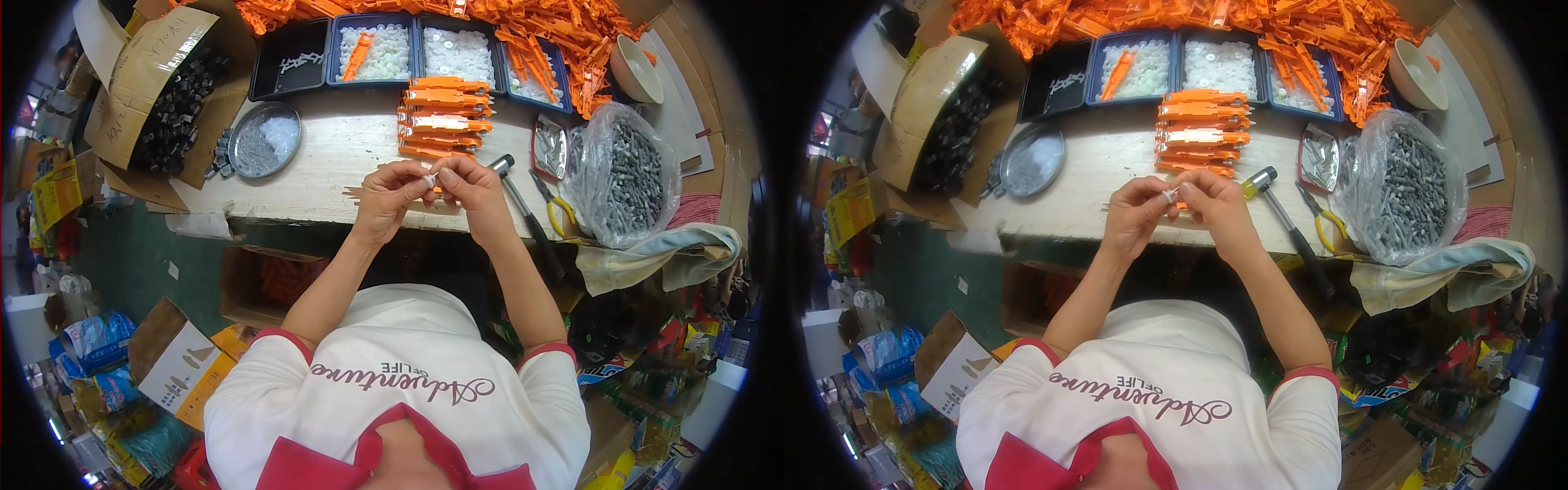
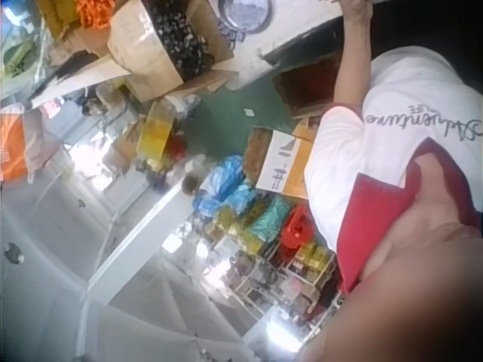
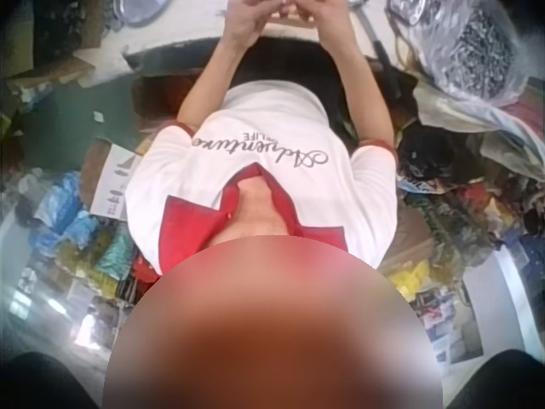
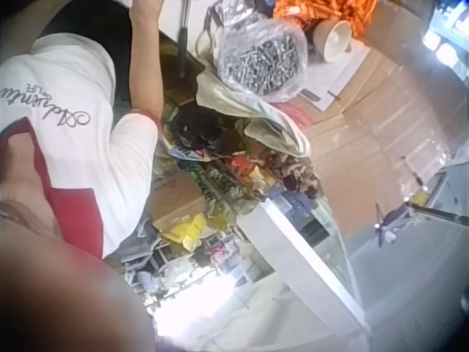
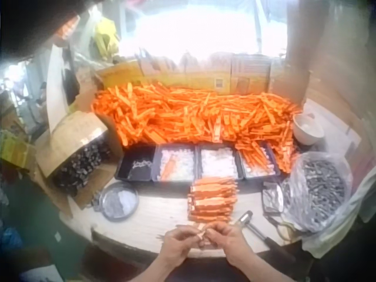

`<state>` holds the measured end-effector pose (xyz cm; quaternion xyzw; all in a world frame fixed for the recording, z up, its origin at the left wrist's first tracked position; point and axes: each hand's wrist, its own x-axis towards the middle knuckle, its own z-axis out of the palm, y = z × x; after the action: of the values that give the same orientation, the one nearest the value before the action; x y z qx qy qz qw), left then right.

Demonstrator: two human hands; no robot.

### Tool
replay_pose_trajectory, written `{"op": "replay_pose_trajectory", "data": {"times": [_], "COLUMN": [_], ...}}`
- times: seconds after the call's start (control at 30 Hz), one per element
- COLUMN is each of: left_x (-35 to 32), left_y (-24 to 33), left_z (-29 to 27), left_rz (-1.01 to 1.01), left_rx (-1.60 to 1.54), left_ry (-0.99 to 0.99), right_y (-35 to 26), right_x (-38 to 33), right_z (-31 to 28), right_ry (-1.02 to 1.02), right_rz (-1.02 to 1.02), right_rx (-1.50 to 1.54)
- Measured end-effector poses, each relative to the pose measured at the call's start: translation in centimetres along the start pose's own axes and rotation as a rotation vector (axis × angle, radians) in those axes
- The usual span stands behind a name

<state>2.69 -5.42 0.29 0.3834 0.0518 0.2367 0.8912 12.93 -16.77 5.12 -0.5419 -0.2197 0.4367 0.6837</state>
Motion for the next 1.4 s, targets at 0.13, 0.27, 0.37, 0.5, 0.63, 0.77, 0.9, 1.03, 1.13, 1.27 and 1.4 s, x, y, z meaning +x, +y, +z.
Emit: {"op": "replay_pose_trajectory", "data": {"times": [0.13,0.27,0.37,0.5,0.63,0.77,0.9,1.03,1.13,1.27,1.4], "left_x": [-0.2,-0.5,-0.8,-0.9,-0.9,-1.1,-1.2,-1.2,-1.1,-0.9,-1.0], "left_y": [0.0,-0.4,-0.4,-0.3,-0.5,-0.3,1.0,2.0,2.4,2.7,2.9], "left_z": [-0.3,-0.4,-0.4,-0.4,-0.3,-0.2,-0.7,-0.8,-0.8,-1.2,-0.9], "left_rz": [-0.001,0.042,0.078,0.109,0.154,0.133,0.067,0.118,0.182,0.207,0.229], "left_rx": [0.029,0.066,0.116,0.154,0.158,0.147,0.193,0.420,0.599,0.696,0.796], "left_ry": [-0.006,-0.003,0.020,0.059,0.087,0.103,0.058,0.034,-0.030,-0.099,-0.115], "right_y": [0.4,1.1,1.1,0.4,0.5,0.8,0.5,0.6,0.6,0.7,0.7], "right_x": [-0.1,0.1,0.1,-0.9,-1.3,-1.1,-1.1,-0.9,-0.9,-1.0,-1.1], "right_z": [0.7,0.6,0.6,0.9,1.5,1.7,1.7,1.3,1.2,1.3,1.3], "right_ry": [0.049,0.100,0.114,0.202,0.165,0.189,0.188,0.129,0.091,0.060,0.045], "right_rz": [-0.137,-0.393,-0.567,-0.710,-0.752,-0.862,-0.916,-0.945,-0.951,-0.949,-0.947], "right_rx": [-0.136,-0.536,-0.745,-0.879,-0.980,-1.084,-1.156,-1.234,-1.273,-1.329,-1.362]}}
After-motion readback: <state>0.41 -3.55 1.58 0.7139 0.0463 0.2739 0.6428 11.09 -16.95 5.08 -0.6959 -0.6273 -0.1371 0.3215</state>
